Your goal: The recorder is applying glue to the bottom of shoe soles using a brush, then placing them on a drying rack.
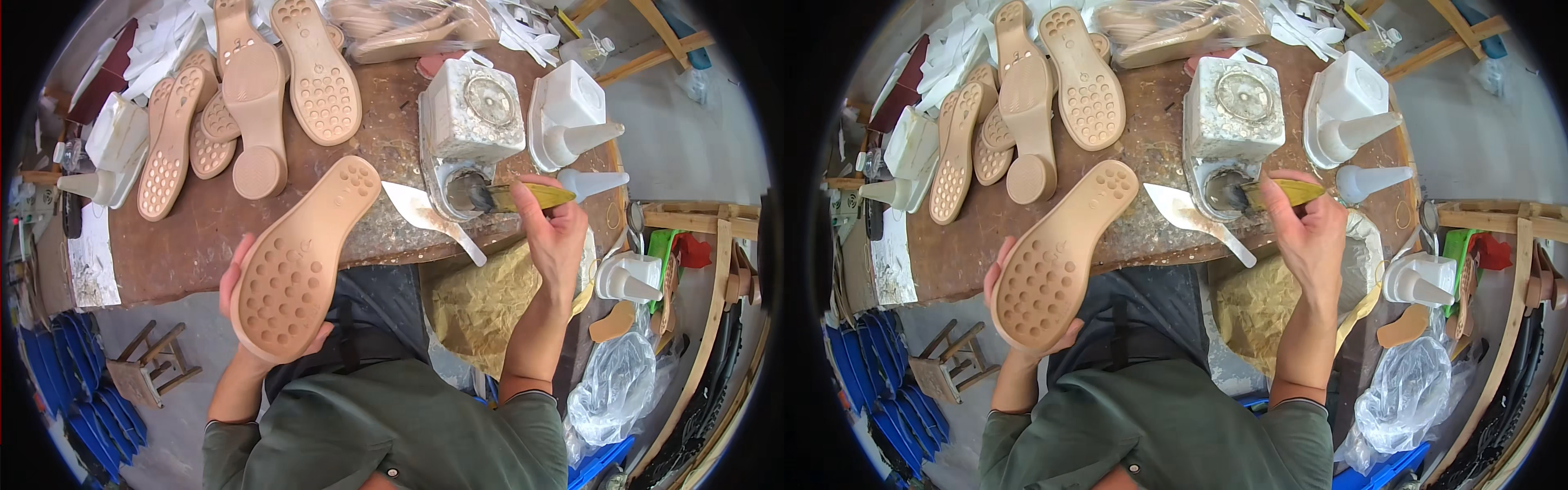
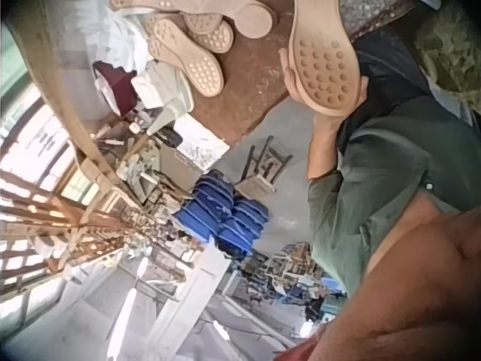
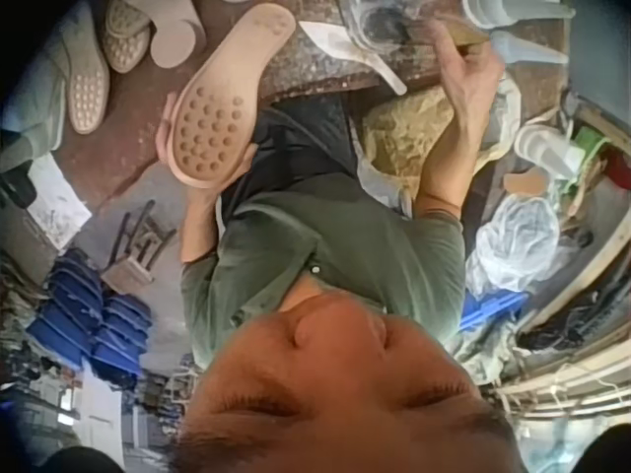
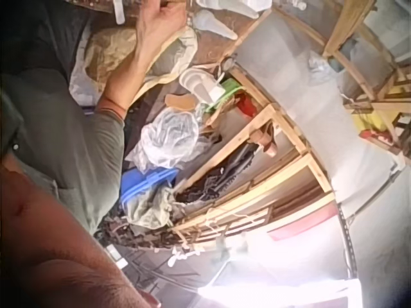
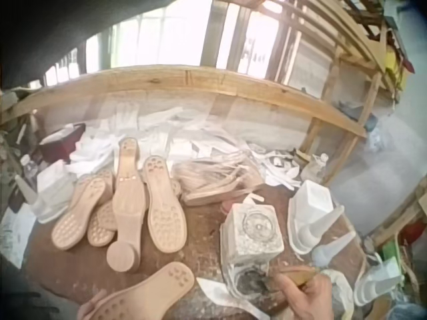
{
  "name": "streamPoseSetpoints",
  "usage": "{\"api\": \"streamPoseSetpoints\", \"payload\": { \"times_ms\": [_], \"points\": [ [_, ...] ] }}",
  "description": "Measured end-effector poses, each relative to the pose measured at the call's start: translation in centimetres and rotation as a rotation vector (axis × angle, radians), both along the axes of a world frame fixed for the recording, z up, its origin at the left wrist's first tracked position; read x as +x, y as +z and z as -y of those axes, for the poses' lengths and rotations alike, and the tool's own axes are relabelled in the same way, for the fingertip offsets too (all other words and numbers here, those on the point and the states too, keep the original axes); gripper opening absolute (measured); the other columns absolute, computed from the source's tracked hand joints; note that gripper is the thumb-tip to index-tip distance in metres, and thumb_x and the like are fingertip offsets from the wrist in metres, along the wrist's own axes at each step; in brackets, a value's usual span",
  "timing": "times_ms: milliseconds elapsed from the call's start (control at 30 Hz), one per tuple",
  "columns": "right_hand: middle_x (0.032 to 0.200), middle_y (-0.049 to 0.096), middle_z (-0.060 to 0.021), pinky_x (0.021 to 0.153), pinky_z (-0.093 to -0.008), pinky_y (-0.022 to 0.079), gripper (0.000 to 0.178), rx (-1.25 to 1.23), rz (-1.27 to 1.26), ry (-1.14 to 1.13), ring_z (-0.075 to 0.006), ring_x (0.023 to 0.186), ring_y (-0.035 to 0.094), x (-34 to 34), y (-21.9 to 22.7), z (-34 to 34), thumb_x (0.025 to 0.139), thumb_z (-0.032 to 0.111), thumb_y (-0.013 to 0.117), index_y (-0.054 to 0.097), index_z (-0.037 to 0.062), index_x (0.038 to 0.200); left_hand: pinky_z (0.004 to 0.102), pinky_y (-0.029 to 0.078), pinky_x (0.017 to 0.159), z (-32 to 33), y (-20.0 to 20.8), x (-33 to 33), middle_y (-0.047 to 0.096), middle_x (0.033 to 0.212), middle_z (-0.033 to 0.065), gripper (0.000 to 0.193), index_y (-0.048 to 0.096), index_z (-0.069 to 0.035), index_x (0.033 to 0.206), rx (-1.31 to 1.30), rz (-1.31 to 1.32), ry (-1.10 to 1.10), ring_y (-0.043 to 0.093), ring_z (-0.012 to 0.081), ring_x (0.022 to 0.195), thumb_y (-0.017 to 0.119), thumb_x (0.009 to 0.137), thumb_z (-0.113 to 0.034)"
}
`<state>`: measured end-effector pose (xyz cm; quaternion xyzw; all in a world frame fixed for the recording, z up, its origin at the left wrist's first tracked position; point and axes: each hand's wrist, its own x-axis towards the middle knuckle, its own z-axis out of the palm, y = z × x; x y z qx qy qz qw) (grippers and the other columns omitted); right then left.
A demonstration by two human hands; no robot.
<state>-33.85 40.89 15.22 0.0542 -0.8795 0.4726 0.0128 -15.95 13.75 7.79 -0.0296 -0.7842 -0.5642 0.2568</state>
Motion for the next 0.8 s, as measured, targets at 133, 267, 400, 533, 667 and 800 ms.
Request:
{"api": "streamPoseSetpoints", "payload": {
  "times_ms": [133,267,400,533,667,800],
  "points": [
    [0.064,0.055,0.0030,0.046,-0.0189,0.037,0.019,0.033,0.073,-0.022,-0.0040,0.052,0.048,-0.3,-1.6,-0.5,0.084,0.018,0.065,0.064,0.0005,0.093,0.0416,0.043,0.095,-1.0,1.2,0.4,0.042,0.128,0.0251,0.108,0.021,-0.001,0.138,0.019,-0.019,0.039,0.045,0.0303,0.120,0.086,0.055,-0.027],
    [0.065,0.056,0.0016,0.045,-0.0192,0.036,0.019,-0.066,0.083,-0.020,-0.0048,0.050,0.047,0.2,-2.4,-2.0,0.084,0.018,0.065,0.063,0.0015,0.093,0.0508,0.040,0.095,-1.8,3.1,1.4,0.043,0.129,0.0184,0.094,0.025,-0.012,0.139,0.665,0.239,-0.040,0.043,0.0313,0.121,0.076,0.066,-0.042],
    [0.060,0.055,-0.0005,0.044,-0.0194,0.035,0.017,-0.292,0.093,-0.056,-0.0060,0.047,0.048,1.9,-1.2,-2.7,0.086,0.015,0.061,0.062,-0.0004,0.094,0.0489,0.036,0.099,-1.2,4.9,2.6,0.030,0.140,0.0135,0.104,0.012,-0.020,0.143,1.882,0.688,-0.469,0.035,0.0319,0.127,0.075,0.065,-0.043],
    [0.066,0.060,-0.0104,0.041,-0.0187,0.038,0.023,-0.885,0.027,0.084,-0.0102,0.045,0.052,5.9,2.0,0.2,0.087,0.010,0.057,0.055,-0.0083,0.100,0.0552,0.035,0.098,-2.3,6.1,4.6,0.032,0.141,0.0093,0.087,0.023,-0.020,0.142,1.709,0.639,-0.459,0.035,0.0320,0.126,0.059,0.071,-0.057],
    [0.070,0.061,-0.0105,0.043,-0.0198,0.043,0.019,-0.857,-0.019,0.088,-0.0110,0.048,0.055,10.2,5.8,5.3,0.085,0.008,0.060,0.057,-0.0063,0.097,0.0593,0.033,0.097,-3.5,8.0,6.0,0.032,0.143,0.0058,0.082,0.030,-0.021,0.141,1.567,0.652,-0.444,0.036,0.0311,0.126,0.050,0.074,-0.065],
    [0.075,0.062,-0.0101,0.045,-0.0203,0.046,0.016,-0.826,-0.014,0.111,-0.0111,0.051,0.056,11.1,6.6,6.4,0.083,0.004,0.062,0.058,-0.0048,0.096,0.0593,0.032,0.098,-3.6,8.6,7.5,0.031,0.144,0.0042,0.083,0.030,-0.023,0.140,1.453,0.642,-0.433,0.034,0.0280,0.128,0.054,0.072,-0.065]
  ]
}}
